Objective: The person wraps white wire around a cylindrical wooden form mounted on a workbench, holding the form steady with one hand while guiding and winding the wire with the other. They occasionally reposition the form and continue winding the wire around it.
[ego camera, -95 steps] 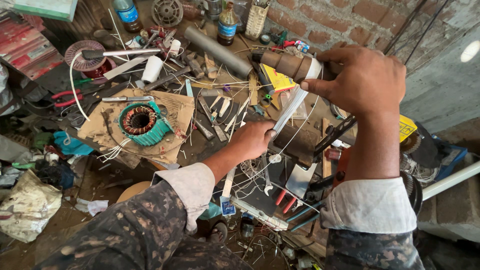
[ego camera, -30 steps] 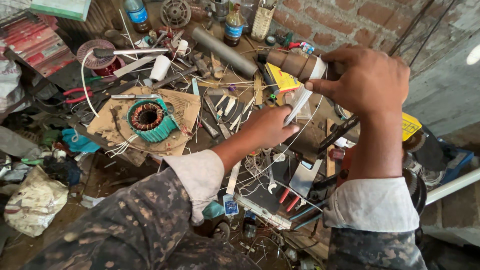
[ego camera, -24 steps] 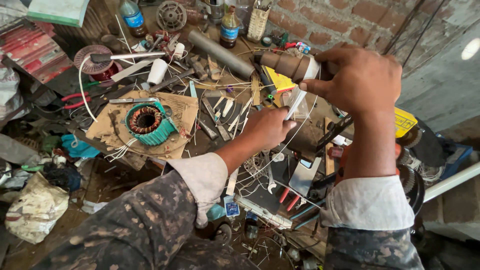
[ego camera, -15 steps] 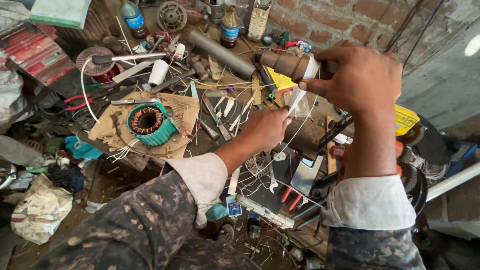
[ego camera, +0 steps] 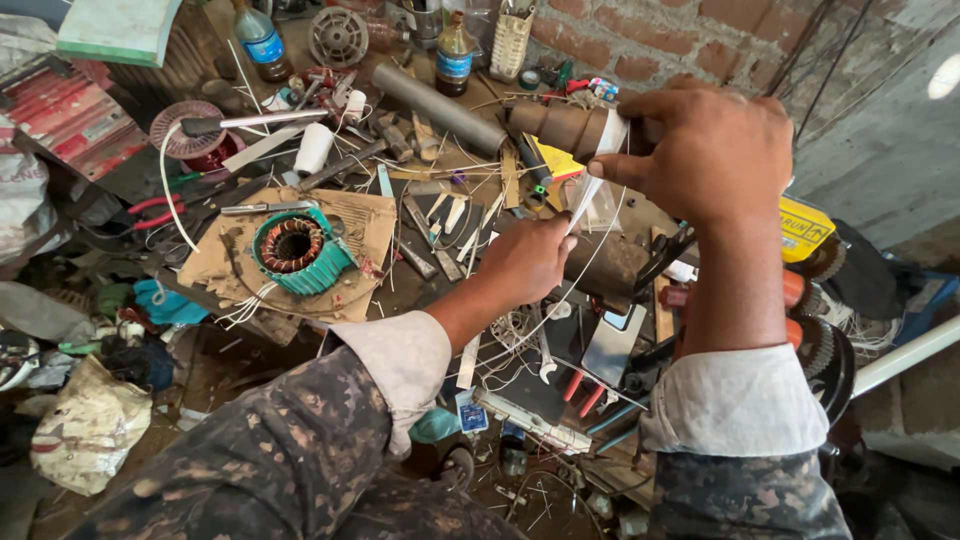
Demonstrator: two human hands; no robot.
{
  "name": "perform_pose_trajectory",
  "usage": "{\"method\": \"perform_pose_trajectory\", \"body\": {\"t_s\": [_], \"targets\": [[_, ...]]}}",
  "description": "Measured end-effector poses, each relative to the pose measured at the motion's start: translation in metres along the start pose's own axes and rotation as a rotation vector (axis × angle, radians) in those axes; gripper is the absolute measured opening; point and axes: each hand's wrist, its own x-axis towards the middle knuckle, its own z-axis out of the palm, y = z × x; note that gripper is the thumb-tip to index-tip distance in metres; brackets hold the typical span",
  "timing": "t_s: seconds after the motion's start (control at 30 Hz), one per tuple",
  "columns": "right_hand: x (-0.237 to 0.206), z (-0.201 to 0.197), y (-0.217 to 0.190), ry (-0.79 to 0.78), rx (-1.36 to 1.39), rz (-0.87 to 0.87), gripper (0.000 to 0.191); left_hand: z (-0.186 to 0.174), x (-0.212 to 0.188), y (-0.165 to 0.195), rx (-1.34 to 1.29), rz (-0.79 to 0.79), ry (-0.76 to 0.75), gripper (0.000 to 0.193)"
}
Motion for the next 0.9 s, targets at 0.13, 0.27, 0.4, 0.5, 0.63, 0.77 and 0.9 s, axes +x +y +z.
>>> {"method": "perform_pose_trajectory", "body": {"t_s": [0.13,0.27,0.4,0.5,0.63,0.77,0.9], "targets": [[0.0015,-0.0011,-0.0006,-0.005,0.006,0.000,0.063,-0.0010,-0.0014,0.0016,-0.017,-0.007,0.007,0.020],[0.0023,-0.0012,0.0010,0.002,-0.013,-0.010,0.063,-0.0017,-0.0038,0.0027,-0.051,-0.043,-0.002,0.019],[0.0038,0.0001,0.0027,-0.007,-0.008,-0.023,0.061,0.0001,-0.0048,0.0006,-0.049,-0.020,0.020,0.019],[0.0038,0.0009,0.0036,0.028,-0.009,-0.047,0.062,0.0024,-0.0045,-0.0015,-0.028,-0.025,0.019,0.019],[0.0050,0.0008,0.0046,0.001,0.015,-0.023,0.061,0.0040,-0.0046,-0.0029,-0.033,-0.034,0.016,0.020],[0.0079,0.0001,0.0061,0.000,0.003,-0.027,0.059,0.0043,-0.0047,-0.0026,-0.031,-0.077,-0.008,0.018],[0.0074,-0.0002,0.0065,-0.021,0.033,0.007,0.060,0.0041,-0.0077,-0.0026,-0.018,-0.054,0.001,0.019]]}}
